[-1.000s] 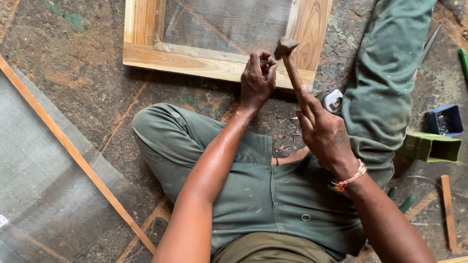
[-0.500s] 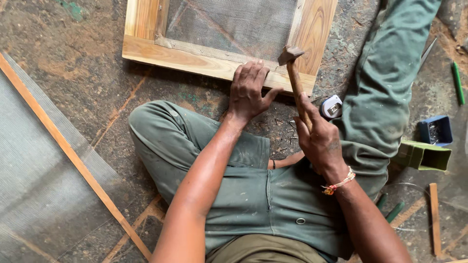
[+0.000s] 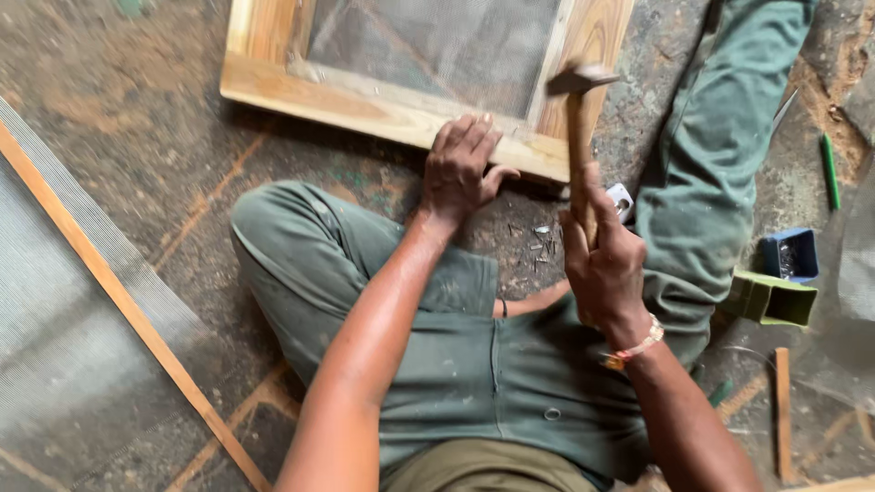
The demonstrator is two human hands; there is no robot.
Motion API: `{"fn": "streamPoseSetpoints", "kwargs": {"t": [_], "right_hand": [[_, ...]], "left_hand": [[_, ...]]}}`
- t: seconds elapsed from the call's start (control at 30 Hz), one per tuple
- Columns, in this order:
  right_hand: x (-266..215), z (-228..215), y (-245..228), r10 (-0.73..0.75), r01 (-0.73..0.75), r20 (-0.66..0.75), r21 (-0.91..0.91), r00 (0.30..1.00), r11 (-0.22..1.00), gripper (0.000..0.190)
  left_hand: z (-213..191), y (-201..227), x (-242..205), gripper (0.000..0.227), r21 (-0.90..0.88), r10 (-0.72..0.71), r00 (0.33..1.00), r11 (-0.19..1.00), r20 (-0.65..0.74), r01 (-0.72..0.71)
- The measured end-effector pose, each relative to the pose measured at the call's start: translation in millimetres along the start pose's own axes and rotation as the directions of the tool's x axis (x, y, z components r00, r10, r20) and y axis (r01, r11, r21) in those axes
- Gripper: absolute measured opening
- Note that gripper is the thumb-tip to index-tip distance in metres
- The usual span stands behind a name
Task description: The person sits on the floor and attaches a mesh screen to a wooden frame using a hammer and nails. They repeatedly position nails along the frame edges and hammer them in to secure the screen.
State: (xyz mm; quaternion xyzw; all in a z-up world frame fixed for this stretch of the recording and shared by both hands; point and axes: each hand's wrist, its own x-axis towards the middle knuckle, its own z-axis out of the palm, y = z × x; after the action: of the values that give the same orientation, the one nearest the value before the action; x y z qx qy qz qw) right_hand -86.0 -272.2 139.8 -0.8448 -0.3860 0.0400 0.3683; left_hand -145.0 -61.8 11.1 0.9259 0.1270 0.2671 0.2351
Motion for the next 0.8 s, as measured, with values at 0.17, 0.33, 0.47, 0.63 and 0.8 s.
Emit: {"fn": "streamPoseSetpoints", "kwargs": {"t": [0.17, 0.33, 0.47, 0.63, 0.8], "right_hand": [[2, -5, 4, 0.06, -0.052, 0.17, -0.051, 0.984, 0.997, 0.057], [-2, -11, -1, -0.02, 0.041, 0.174, -0.116, 0.985, 0.992, 0.06], [30, -27, -10, 0.184, -0.032, 0.438, -0.332, 0.88, 0.943, 0.064], [50, -40, -16, -0.153, 0.275, 0.433, -0.236, 0.889, 0.932, 0.068], [66, -50, -24, 0.071, 0.177, 0.549, -0.385, 0.833, 0.906, 0.073]], "left_hand": [[0, 2, 1, 0.058, 0.018, 0.0, 1.0, 1.0, -0.006, 0.0], [7, -1, -9, 0.059, 0.004, -0.027, 1.0, 1.0, 0.016, 0.027], [3, -3, 4, 0.061, 0.003, 0.018, 0.998, 1.0, -0.055, -0.018], [6, -4, -6, 0.06, -0.01, -0.024, 1.0, 1.0, -0.019, 0.023], [5, -1, -2, 0.061, -0.01, -0.023, 0.999, 1.0, -0.032, 0.023]]}}
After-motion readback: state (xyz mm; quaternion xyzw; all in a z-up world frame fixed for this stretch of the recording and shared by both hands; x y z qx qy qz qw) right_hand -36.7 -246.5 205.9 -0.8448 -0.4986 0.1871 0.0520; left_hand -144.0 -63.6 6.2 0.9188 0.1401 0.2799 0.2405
